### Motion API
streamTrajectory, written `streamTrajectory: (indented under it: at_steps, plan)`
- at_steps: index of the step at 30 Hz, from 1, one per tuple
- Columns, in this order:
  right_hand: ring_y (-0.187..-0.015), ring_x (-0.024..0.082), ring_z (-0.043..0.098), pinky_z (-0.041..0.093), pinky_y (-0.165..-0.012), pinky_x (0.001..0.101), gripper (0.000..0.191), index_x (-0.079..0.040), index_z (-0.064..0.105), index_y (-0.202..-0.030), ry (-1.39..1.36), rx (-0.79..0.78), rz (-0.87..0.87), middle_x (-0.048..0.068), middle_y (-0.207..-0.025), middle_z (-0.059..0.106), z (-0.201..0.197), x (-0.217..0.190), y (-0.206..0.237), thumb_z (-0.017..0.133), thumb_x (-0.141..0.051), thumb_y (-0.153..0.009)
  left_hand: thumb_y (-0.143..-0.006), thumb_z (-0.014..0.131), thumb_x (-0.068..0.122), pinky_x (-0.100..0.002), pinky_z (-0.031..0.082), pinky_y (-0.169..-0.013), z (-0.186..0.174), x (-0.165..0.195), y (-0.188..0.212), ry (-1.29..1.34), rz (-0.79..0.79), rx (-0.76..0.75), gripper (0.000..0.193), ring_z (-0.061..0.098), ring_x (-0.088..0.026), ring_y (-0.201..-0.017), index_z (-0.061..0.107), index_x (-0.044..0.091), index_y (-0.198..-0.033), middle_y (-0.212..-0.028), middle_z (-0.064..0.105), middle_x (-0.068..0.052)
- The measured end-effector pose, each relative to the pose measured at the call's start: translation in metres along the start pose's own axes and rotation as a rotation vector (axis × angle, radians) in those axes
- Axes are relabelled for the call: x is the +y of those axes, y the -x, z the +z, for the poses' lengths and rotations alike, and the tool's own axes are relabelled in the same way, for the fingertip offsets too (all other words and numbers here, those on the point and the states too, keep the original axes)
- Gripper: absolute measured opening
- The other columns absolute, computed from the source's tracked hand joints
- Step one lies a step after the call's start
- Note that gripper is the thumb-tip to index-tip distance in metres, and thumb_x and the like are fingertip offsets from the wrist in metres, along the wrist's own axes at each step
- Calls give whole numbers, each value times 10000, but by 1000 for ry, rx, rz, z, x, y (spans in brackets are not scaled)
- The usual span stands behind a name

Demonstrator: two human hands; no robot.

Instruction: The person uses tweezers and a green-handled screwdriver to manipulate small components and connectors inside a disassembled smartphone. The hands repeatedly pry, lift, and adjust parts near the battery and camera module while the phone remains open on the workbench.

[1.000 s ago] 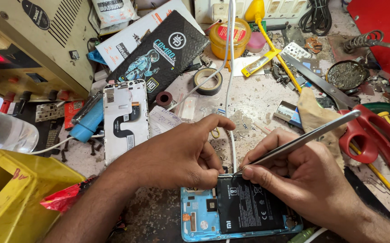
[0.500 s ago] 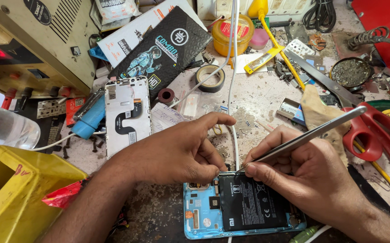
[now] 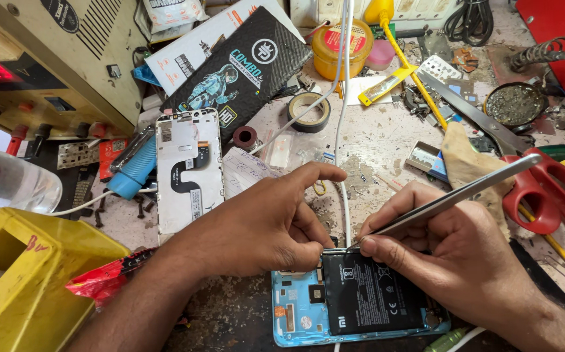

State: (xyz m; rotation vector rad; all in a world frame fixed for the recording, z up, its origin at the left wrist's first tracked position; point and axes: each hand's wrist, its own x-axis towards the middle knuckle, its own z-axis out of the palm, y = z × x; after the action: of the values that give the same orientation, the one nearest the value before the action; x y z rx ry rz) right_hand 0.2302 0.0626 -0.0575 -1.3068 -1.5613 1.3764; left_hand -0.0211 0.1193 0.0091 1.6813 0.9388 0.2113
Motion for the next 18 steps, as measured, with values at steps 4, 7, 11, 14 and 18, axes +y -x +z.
streamTrajectory:
  at_steps: [4,7,11,14,18]
  plan:
    - [-845,113,804,657,-715,242,212,22,693,-1084,-41,-18,-58,99,-901,824,-1,2,1,783,-27,-898,-677,669,33,-288,601,-613,1,1,1,-19,0,15,931,739,-132,-642,365,115,-1553,-772,800,-80]
    - [-818,115,807,675,-687,240,224,13,683,-1076,0,-6,-38,97,-873,830,-1,2,1,792,-31,-885,-654,692,43,-290,595,-627,4,2,2,-53,0,29,967,741,-139,-650,361,130,-1559,-771,802,-90]
    - [-803,106,765,679,-660,236,230,-2,674,-1074,17,-5,-51,85,-854,831,-1,1,2,802,-52,-890,-672,698,66,-297,610,-640,9,2,6,-97,-33,71,934,761,-150,-671,374,171,-1542,-813,802,-77]
    - [-733,104,737,647,-590,239,249,-17,679,-1040,137,46,33,91,-817,781,-1,-2,3,813,-57,-834,-669,696,83,-297,609,-638,11,1,8,-110,-14,92,939,761,-159,-664,379,178,-1548,-813,799,-79]
    - [-730,94,740,647,-582,231,248,-23,685,-1042,155,49,18,79,-818,765,-1,-5,4,823,-71,-841,-666,683,75,-301,612,-625,12,0,9,-116,-13,98,934,757,-174,-642,373,167,-1542,-812,800,-90]
